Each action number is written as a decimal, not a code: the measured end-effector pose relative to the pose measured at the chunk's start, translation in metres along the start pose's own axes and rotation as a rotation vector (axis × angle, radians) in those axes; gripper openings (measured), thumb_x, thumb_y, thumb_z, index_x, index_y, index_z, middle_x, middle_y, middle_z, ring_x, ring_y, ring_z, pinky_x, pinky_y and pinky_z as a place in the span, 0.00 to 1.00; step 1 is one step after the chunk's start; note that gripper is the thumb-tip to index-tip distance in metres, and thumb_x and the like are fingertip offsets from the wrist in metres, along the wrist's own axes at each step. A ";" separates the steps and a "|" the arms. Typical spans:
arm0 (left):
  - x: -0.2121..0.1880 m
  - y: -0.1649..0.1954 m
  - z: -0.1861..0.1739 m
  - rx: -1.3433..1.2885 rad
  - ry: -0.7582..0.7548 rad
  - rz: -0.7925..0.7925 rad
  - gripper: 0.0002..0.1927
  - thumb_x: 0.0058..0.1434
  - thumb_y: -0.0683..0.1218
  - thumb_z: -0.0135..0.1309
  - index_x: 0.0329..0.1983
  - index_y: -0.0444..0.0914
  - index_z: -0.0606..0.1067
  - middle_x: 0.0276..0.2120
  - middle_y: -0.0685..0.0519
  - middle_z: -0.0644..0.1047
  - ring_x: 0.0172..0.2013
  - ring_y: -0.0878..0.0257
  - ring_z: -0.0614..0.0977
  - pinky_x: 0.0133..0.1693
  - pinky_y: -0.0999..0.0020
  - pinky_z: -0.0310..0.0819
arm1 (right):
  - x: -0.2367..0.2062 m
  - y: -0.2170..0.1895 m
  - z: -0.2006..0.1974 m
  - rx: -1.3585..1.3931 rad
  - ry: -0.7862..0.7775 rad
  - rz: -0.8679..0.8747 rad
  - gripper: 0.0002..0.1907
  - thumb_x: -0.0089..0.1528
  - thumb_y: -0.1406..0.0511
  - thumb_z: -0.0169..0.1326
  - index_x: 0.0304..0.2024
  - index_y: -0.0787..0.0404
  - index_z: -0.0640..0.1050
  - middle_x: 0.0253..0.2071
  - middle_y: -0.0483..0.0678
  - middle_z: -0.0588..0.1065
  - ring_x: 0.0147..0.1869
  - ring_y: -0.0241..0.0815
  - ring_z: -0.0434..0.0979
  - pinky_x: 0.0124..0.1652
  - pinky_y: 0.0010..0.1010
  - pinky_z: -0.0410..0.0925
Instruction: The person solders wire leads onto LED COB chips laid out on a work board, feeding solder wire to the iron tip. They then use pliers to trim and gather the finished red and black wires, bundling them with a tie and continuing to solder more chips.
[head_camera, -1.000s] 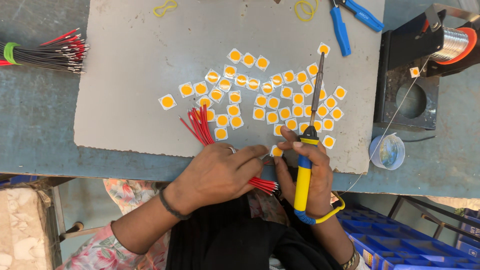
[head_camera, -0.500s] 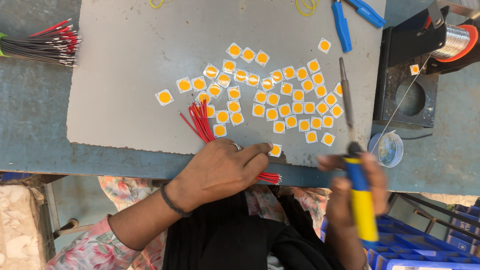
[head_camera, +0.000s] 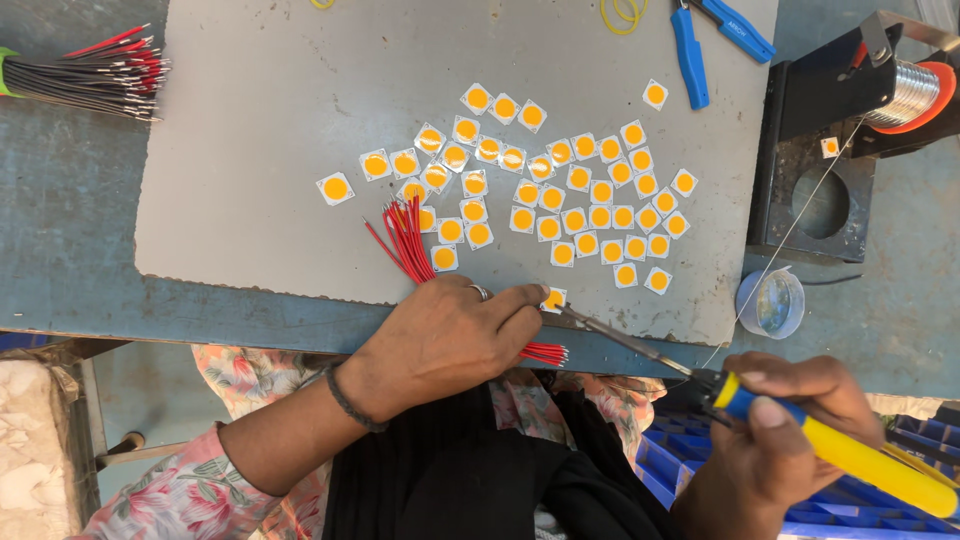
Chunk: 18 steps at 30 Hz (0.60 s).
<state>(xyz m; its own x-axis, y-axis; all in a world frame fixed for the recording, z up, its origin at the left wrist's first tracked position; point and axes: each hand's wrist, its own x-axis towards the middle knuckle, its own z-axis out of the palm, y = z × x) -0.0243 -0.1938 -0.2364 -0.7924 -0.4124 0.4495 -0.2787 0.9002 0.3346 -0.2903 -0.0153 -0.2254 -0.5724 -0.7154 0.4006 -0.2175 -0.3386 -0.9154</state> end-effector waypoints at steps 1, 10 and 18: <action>0.000 0.000 0.000 0.002 -0.002 0.001 0.05 0.56 0.42 0.54 0.35 0.37 0.73 0.49 0.52 0.81 0.20 0.62 0.76 0.26 0.64 0.70 | -0.001 -0.003 0.002 -0.017 -0.011 0.031 0.11 0.61 0.69 0.53 0.36 0.76 0.71 0.36 0.64 0.76 0.32 0.42 0.75 0.39 0.25 0.71; -0.002 -0.002 0.001 -0.006 -0.007 -0.001 0.04 0.56 0.42 0.55 0.33 0.38 0.73 0.48 0.51 0.81 0.19 0.62 0.76 0.25 0.65 0.70 | 0.008 -0.006 0.007 -0.027 -0.106 0.151 0.10 0.63 0.71 0.56 0.39 0.76 0.75 0.37 0.61 0.77 0.29 0.33 0.72 0.36 0.18 0.66; -0.004 0.000 0.002 0.005 -0.009 0.003 0.04 0.55 0.42 0.55 0.33 0.38 0.73 0.48 0.51 0.81 0.20 0.62 0.76 0.25 0.64 0.70 | 0.007 -0.021 0.014 -0.146 -0.082 0.191 0.09 0.59 0.71 0.59 0.37 0.74 0.76 0.34 0.56 0.78 0.25 0.28 0.69 0.29 0.15 0.61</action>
<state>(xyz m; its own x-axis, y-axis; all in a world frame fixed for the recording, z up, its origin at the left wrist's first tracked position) -0.0226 -0.1918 -0.2401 -0.7980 -0.4088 0.4429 -0.2793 0.9020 0.3293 -0.2793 -0.0218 -0.2030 -0.5490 -0.8075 0.2158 -0.2264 -0.1049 -0.9684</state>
